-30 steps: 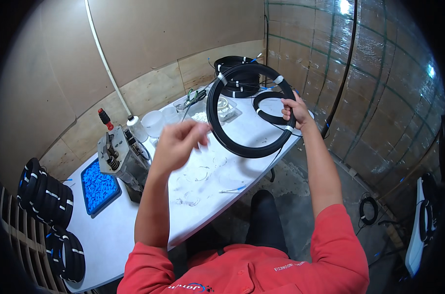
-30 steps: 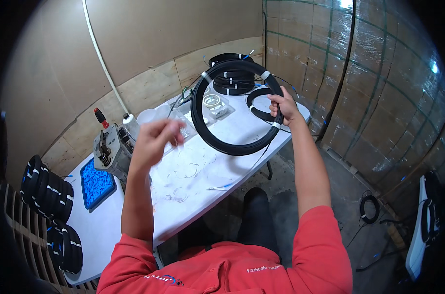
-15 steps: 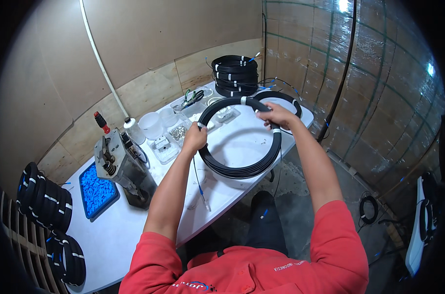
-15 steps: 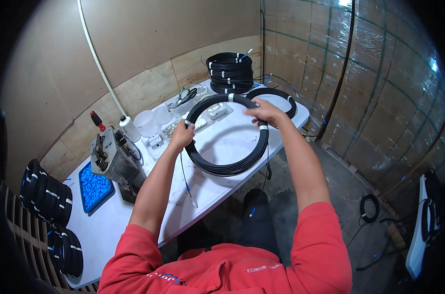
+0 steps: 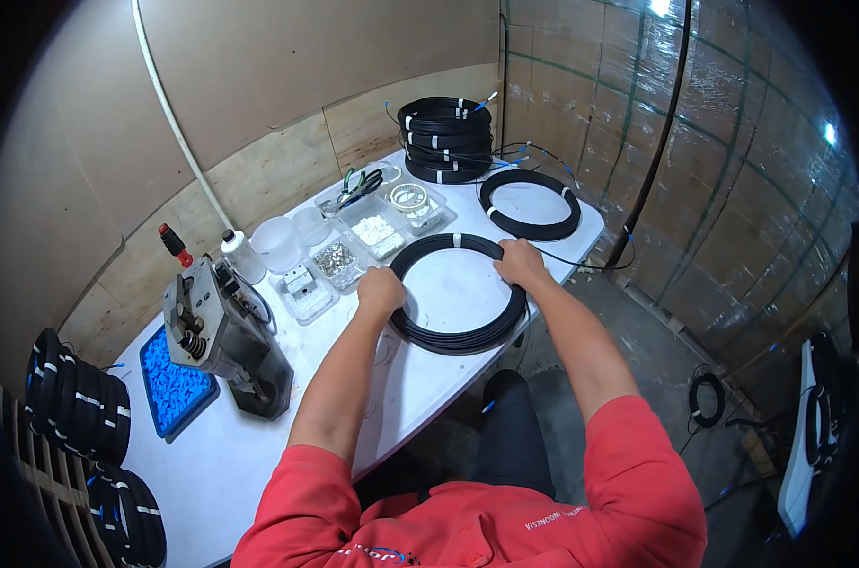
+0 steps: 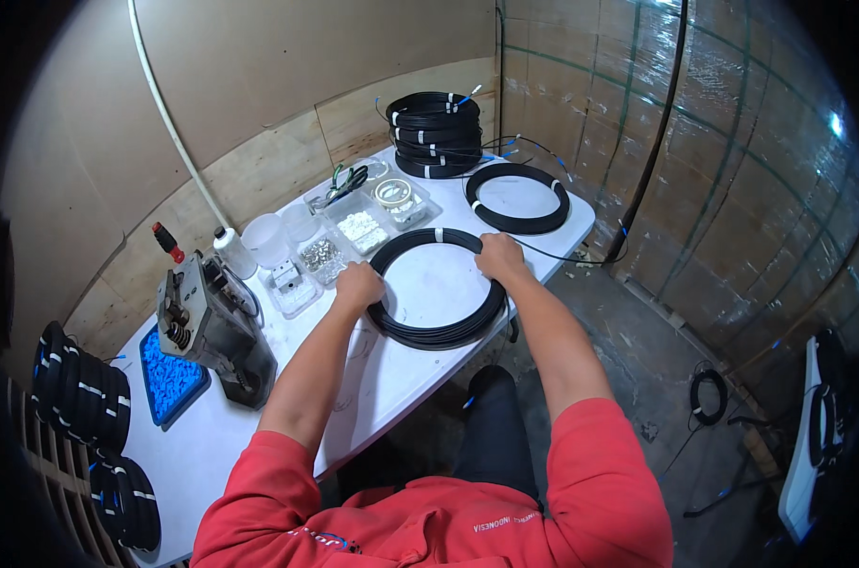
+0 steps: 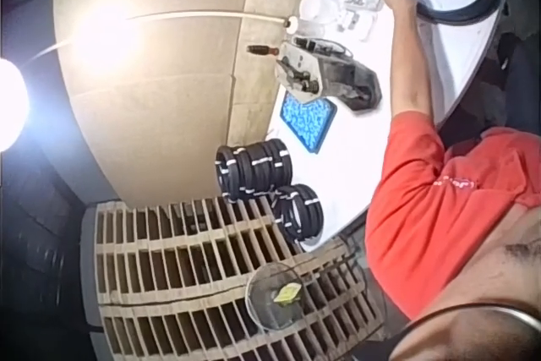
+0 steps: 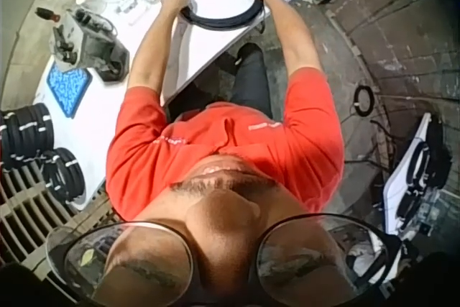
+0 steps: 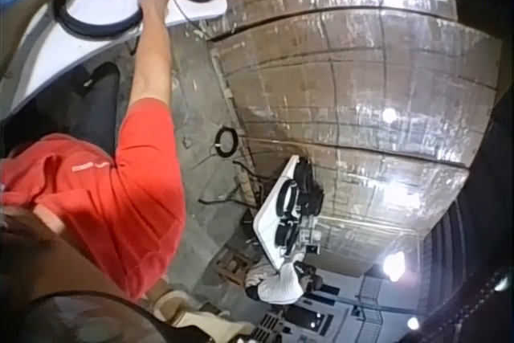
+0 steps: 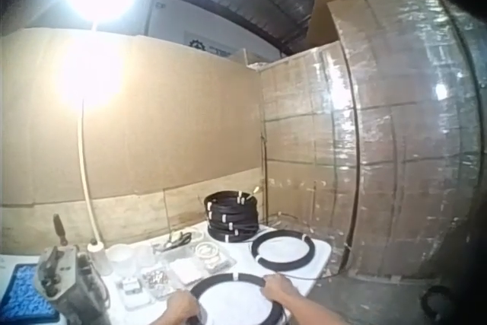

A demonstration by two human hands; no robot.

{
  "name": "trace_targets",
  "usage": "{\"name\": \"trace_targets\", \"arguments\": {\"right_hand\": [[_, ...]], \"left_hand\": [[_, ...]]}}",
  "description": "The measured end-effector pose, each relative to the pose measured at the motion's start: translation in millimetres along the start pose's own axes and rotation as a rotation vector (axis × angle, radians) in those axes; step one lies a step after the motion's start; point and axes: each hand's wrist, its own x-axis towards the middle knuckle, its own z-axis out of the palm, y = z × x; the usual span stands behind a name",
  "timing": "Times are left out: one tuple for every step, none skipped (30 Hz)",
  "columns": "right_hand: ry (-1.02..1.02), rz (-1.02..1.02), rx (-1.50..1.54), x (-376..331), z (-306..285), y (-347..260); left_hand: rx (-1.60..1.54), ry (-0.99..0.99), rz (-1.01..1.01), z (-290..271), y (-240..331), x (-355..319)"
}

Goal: The recorder coils cables, secures them with tape, and uses a pneumatic crimping machine to attach connectors.

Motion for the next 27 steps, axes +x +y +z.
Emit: {"name": "trace_targets", "arguments": {"right_hand": [[0.065,-0.019,-0.026,-2.1,-0.8,3.4],[0.056,-0.027,-0.025,-7.9,-11.0,-10.1],[-0.052,0.023,-0.091,-13.6,-23.3,-21.6],[-0.156,0.078,-0.158,-19.8,-36.5,-31.1],[-0.16,0.086,-0.159,-20.9,-40.6,-28.9],[-0.237,0.071,-0.178,-20.5,-43.5,-25.9],[-0.316,0.057,-0.199,-21.1,-47.0,-22.6],[-0.395,0.126,-0.086,-22.5,-50.9,-24.2],[-0.403,0.132,-0.086,-21.1,-47.7,-24.0],[-0.405,0.169,-0.015,-20.1,-44.7,-19.0],[-0.405,0.205,0.057,-20.0,-40.8,-14.7],[-0.35,0.184,0.05,-20.6,-35.6,-11.7],[-0.348,0.206,0.049,-19.0,-25.9,-5.6],[-0.222,0.121,-0.019,-17.1,-15.4,2.6],[-0.095,0.038,-0.092,-16.3,-6.0,12.1],[-0.091,0.054,-0.061,-16.4,0.9,8.9],[-0.084,0.076,-0.034,-17.8,3.5,5.0],[-0.032,0.091,-0.021,-21.3,5.8,2.3],[0.021,0.101,-0.006,-24.8,9.7,-3.6],[0.068,0.131,0.016,-27.2,13.0,-1.1],[0.117,0.16,0.038,-29.4,15.1,2.4],[0.127,0.168,0.036,-31.6,16.1,-0.4],[0.14,0.177,0.032,-33.8,15.0,-0.8],[0.148,0.187,0.038,-35.9,13.2,-0.5],[0.156,0.181,0.036,-36.7,12.1,-4.3],[0.136,0.18,0.01,-39.4,9.8,-9.5],[0.114,0.177,-0.014,-41.7,7.1,-14.4]], "left_hand": [[0.118,-0.006,0.064,-2.2,5.3,-1.9],[0.117,-0.01,0.053,-3.7,2.7,-3.4],[0.158,-0.057,0.058,-4.9,1.4,-3.7],[0.198,-0.103,0.071,-7.3,1.0,-3.9],[0.198,-0.11,0.076,-7.2,2.3,-2.4],[0.198,-0.113,0.081,-7.7,1.9,-1.0],[0.196,-0.118,0.087,-6.2,1.4,0.6],[0.244,-0.11,0.128,-1.8,-0.9,4.1],[0.243,-0.12,0.131,1.0,-3.7,6.1],[0.257,-0.1,0.142,2.9,0.3,7.2],[0.27,-0.079,0.152,5.1,3.6,7.2],[0.265,-0.058,0.166,6.8,5.0,6.2],[0.263,-0.067,0.186,7.7,7.5,5.8],[0.272,-0.059,0.189,9.3,10.9,7.7],[0.279,-0.051,0.194,10.5,14.3,10.0],[0.284,-0.05,0.183,12.1,8.4,12.6],[0.286,-0.048,0.179,14.2,4.3,13.9],[0.294,-0.051,0.173,16.0,1.0,15.3],[0.305,-0.052,0.163,14.5,-3.9,14.6],[0.306,-0.055,0.154,14.4,-0.2,14.2],[0.307,-0.058,0.145,14.7,5.0,14.1],[0.312,-0.061,0.139,10.0,7.6,9.5],[0.314,-0.062,0.137,7.4,11.3,6.8],[0.288,-0.068,0.151,13.3,8.4,11.8],[0.287,-0.065,0.167,15.1,5.6,11.8],[0.272,-0.02,0.143,18.4,3.5,11.4],[0.256,0.025,0.118,21.1,1.5,11.8]]}}
